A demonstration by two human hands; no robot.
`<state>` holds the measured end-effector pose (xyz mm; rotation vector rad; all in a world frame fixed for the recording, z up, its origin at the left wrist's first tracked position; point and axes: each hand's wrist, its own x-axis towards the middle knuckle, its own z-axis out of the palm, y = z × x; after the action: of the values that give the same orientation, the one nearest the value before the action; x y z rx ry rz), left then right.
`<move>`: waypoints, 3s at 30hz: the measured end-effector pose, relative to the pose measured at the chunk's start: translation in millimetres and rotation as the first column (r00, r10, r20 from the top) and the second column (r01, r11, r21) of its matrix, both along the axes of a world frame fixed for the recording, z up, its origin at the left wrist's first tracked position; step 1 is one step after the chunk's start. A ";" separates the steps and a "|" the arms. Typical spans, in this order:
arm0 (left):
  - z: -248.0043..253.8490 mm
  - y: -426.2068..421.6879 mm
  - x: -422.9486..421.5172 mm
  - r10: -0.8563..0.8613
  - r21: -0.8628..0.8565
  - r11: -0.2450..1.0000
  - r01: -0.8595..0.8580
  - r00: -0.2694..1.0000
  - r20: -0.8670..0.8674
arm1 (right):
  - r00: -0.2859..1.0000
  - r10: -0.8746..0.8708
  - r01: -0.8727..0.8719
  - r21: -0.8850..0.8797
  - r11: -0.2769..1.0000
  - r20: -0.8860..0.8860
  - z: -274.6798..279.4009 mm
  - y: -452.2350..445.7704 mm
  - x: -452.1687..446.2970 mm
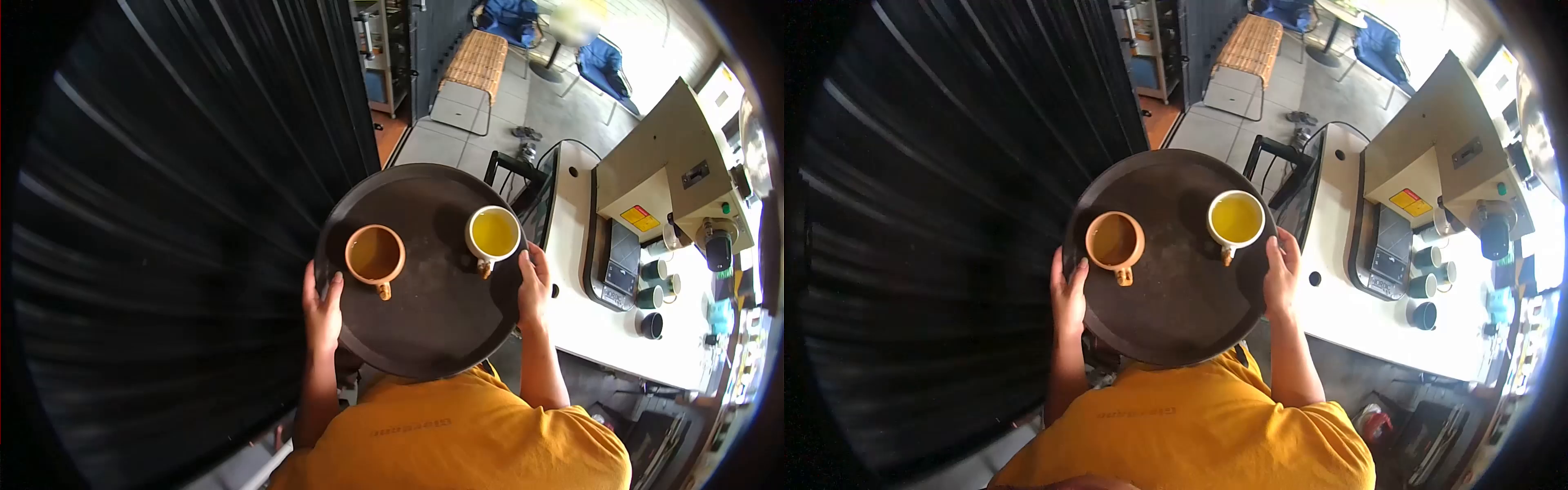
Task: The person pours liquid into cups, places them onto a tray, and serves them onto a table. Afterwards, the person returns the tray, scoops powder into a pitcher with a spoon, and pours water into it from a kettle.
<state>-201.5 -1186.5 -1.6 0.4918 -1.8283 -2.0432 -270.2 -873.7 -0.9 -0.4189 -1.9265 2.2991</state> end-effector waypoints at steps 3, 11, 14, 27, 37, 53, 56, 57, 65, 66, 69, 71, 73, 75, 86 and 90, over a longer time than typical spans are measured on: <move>24.3 -15.1 -52.9 -0.158 -0.036 0.987 0.159 0.987 0.033 | 0.987 -0.154 0.158 -0.138 0.978 0.042 21.8 -15.4 -2.2; 15.7 -3.4 -201.5 -0.441 0.008 0.897 0.442 0.894 0.072 | 0.899 -0.434 0.439 -0.147 0.887 0.067 21.3 -16.5 -39.0; 6.1 17.0 -255.2 -0.527 0.001 0.849 0.528 0.847 0.064 | 0.835 -0.543 0.550 -0.114 0.827 0.085 14.6 -8.0 -58.4; 51.6 128.3 -449.8 -0.819 -0.055 0.541 0.839 0.541 0.189 | 0.556 -0.830 0.825 -0.139 0.547 0.032 34.2 10.7 -133.2; 36.8 229.2 -582.7 -0.970 -0.028 0.200 0.979 0.202 0.137 | 0.146 -0.989 0.987 -0.075 0.143 0.031 51.7 -6.2 -215.3; 33.2 288.7 -735.2 -0.976 -0.099 0.108 0.989 0.125 0.179 | 0.108 -0.993 0.989 -0.096 0.112 -0.042 36.8 48.5 -354.0; 44.7 299.9 -758.7 -0.980 -0.106 0.106 0.989 0.122 0.157 | 0.123 -0.992 0.992 -0.031 0.124 -0.010 52.5 66.4 -384.2; 51.5 304.8 -766.0 -0.981 -0.110 0.100 0.989 0.116 0.155 | 0.138 -0.990 0.990 0.009 0.138 0.017 59.0 71.8 -394.6; 38.5 362.6 -874.0 -0.903 -0.095 0.285 0.954 0.301 0.306 | 0.126 -0.992 0.992 -0.018 0.127 -0.023 31.5 127.4 -494.8; 36.1 372.1 -895.0 -0.923 -0.016 0.247 0.969 0.241 0.299 | 0.115 -0.993 0.993 -0.030 0.116 -0.030 29.2 134.9 -513.7; 26.7 394.7 -950.7 -0.941 0.104 0.215 0.971 0.177 0.290 | 0.073 -0.997 0.996 -0.048 0.073 0.001 30.3 157.8 -568.1; 25.7 412.6 -982.0 -0.948 0.288 0.261 0.921 0.187 0.258 | 0.061 -0.998 0.997 -0.047 0.061 0.007 24.7 176.2 -599.1; 31.9 428.6 -1004.7 -0.969 0.500 0.199 0.843 0.094 0.228 | 0.049 -0.999 0.997 -0.054 0.048 0.020 25.3 190.8 -624.0; 36.4 445.8 -1029.9 -0.981 0.729 0.127 0.672 -0.026 0.195 | 0.057 -0.998 0.996 -0.065 0.057 0.007 32.0 206.4 -648.7; 30.2 549.0 -1096.7 -0.967 0.884 -0.056 0.465 -0.244 0.067 | 0.068 -0.995 0.998 0.014 0.067 -0.076 19.8 320.4 -708.4; 22.8 607.5 -1110.1 -0.976 0.880 -0.053 0.471 -0.212 0.055 | 0.108 -0.989 0.991 -0.066 0.115 -0.101 14.7 391.6 -728.8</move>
<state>-1311.6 -579.0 21.2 0.1512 -2.1198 -4.1810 -999.0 -482.1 13.8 -1.1182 -0.8965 1.2332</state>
